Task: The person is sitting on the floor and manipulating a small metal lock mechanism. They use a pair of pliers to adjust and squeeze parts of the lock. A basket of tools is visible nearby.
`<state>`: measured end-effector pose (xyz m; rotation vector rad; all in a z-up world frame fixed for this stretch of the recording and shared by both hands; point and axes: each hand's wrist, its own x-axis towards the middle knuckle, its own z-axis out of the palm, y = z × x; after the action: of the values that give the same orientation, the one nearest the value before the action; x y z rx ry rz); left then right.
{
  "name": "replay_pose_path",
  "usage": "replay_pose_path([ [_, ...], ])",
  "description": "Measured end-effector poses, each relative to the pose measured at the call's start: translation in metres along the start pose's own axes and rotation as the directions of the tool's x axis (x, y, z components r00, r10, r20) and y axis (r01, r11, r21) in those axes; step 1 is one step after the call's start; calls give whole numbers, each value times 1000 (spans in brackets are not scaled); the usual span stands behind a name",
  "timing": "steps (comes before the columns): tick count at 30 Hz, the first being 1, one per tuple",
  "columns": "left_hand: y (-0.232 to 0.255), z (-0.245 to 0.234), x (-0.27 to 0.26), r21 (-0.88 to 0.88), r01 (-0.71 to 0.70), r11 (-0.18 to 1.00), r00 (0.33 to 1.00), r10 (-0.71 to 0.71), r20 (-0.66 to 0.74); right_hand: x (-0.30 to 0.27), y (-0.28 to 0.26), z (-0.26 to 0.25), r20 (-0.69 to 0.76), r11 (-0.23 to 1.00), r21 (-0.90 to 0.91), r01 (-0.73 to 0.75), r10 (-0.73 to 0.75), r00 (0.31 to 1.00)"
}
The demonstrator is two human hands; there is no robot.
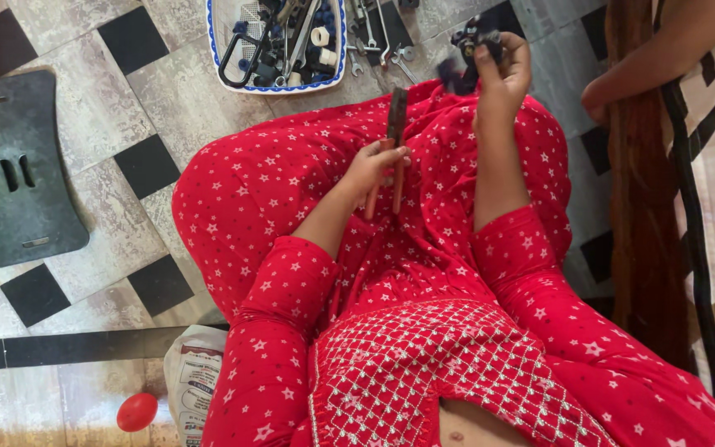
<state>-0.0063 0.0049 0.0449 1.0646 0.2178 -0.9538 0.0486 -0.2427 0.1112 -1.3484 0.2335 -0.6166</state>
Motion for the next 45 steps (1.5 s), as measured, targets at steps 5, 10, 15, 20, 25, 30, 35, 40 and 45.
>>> replay_pose_path([
  [5, 5, -2, 0, -113, -82, 990, 996, 76, -55, -8, -17, 21, 18, 817, 338, -468, 492, 871],
  [10, 9, -2, -1, 43, -220, 975, 971, 223, -82, -26, 22, 32, 115, 816, 191, -546, 534, 838],
  [15, 6, 3, -1, 150, -207, 967, 974, 218, -57, -61, 48, 60, 347, 932, -248, -265, 341, 874],
  [20, -14, -8, 9, 426, -175, 888, 955, 257, -145, -69, 65, 59, 422, 672, -696, 253, 98, 901],
  [25, -26, -17, 25, 468, -233, 852, 918, 352, -183, -53, 92, 44, 74, 704, -706, -84, 190, 979],
  [30, -19, -16, 26, 172, -154, 973, 941, 197, -274, -21, 95, 16, -47, 803, 299, -516, 552, 832],
  [35, -11, -25, 36, 16, -244, 970, 907, 234, -351, -32, 82, 27, 139, 672, 439, -596, 605, 784],
  [40, 3, -17, 16, 523, -276, 807, 809, 488, -327, -89, 33, 78, 428, 736, -131, -664, 647, 631],
  [45, 17, 1, -24, 877, -248, 412, 824, 566, -33, -76, 38, 70, 290, 568, -466, -678, 822, 490],
])
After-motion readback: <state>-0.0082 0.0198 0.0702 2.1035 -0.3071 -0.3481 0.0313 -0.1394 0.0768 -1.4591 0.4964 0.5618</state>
